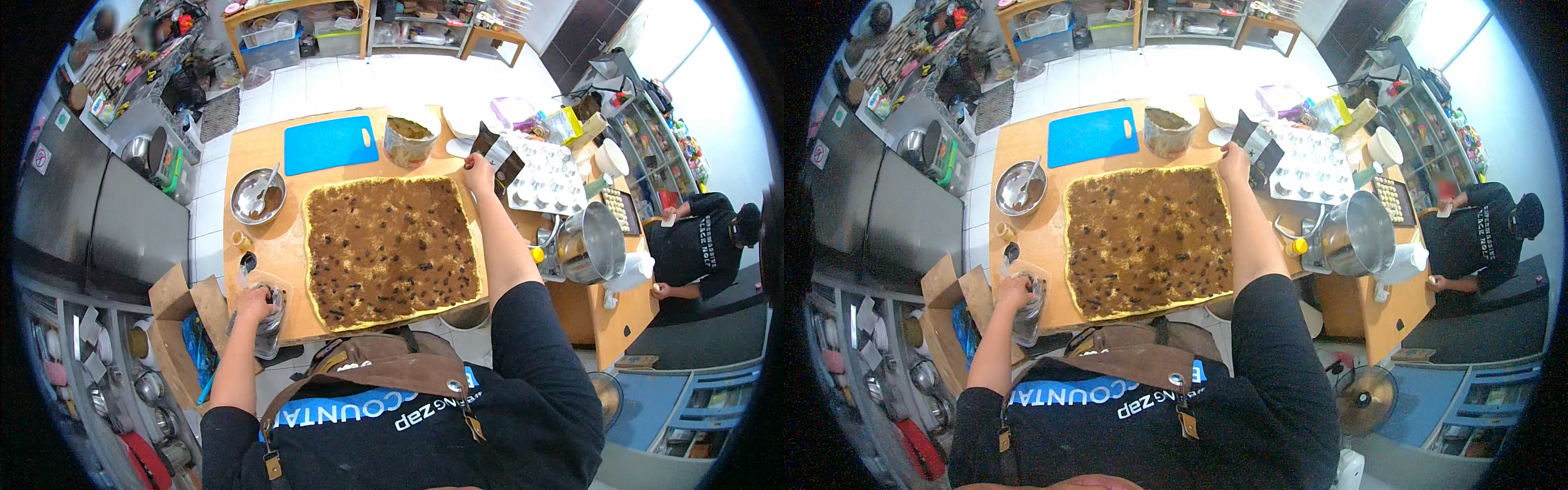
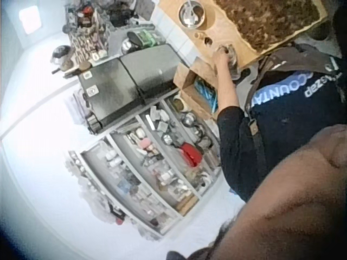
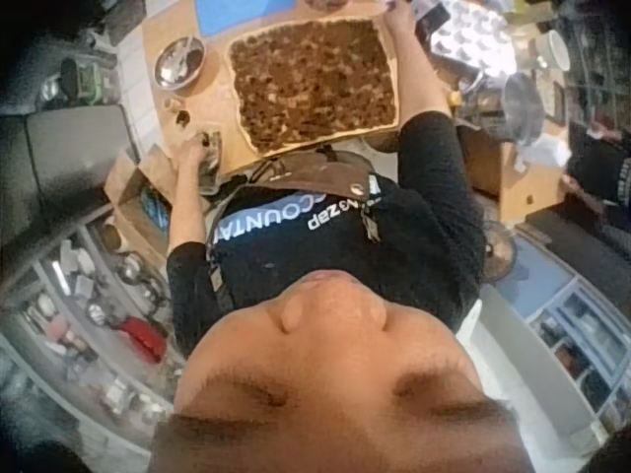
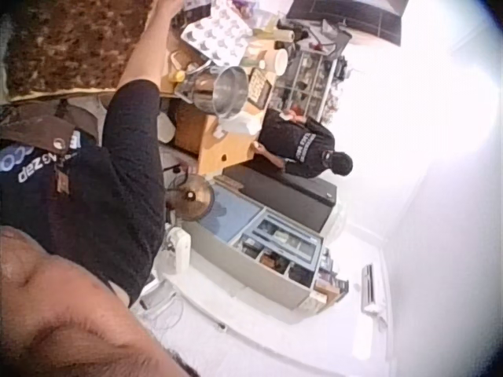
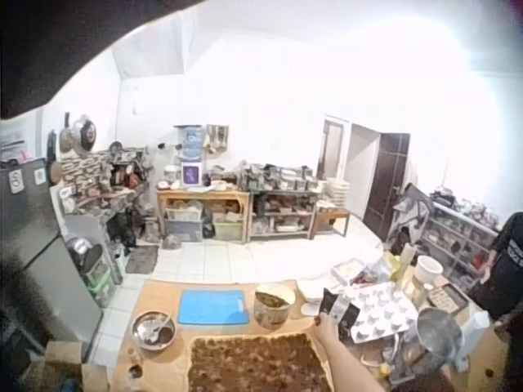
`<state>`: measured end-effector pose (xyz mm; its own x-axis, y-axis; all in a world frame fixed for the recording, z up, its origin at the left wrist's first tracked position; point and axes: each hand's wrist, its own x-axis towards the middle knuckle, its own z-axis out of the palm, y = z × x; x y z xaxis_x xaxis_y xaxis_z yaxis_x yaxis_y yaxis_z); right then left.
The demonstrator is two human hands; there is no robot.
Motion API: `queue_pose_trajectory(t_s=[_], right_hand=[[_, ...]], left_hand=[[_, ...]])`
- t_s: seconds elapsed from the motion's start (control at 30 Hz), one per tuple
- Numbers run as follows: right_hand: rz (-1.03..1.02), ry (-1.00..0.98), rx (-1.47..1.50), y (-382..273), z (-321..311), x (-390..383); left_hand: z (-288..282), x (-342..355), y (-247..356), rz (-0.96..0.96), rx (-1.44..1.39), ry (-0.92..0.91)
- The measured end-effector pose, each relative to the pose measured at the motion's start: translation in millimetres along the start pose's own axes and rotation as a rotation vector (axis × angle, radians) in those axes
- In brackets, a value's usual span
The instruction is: The person adds raisins by hand from a plastic bag onto a sheet of dough covered in cinnamon sugar, distributing them across the surface.
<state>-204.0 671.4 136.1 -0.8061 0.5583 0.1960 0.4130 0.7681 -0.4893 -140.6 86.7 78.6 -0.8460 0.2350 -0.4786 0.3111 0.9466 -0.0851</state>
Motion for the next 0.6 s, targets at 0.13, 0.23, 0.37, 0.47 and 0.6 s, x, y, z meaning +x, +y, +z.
queue_pose_trajectory(t_s=[0.13,0.23,0.37,0.47,0.6], right_hand=[[-0.096,-0.029,-0.025,-5.6,-4.8,-1.3],[-0.119,-0.092,-0.061,-20.0,-7.7,-11.7],[-0.086,-0.046,-0.008,-27.0,-13.1,-28.3],[-0.082,0.038,0.031,-11.6,-10.6,-49.2],[0.052,0.039,0.395,-9.5,-19.1,-123.0]], left_hand=[[0.6,7.3,-4.9,0.030,-0.180,0.024],[6.8,11.9,-11.5,0.062,-0.230,0.037],[11.6,14.2,-14.6,0.151,-0.320,0.085],[10.9,12.5,-11.6,0.278,-0.277,0.179],[2.5,11.2,-12.5,0.324,-0.179,0.087]])
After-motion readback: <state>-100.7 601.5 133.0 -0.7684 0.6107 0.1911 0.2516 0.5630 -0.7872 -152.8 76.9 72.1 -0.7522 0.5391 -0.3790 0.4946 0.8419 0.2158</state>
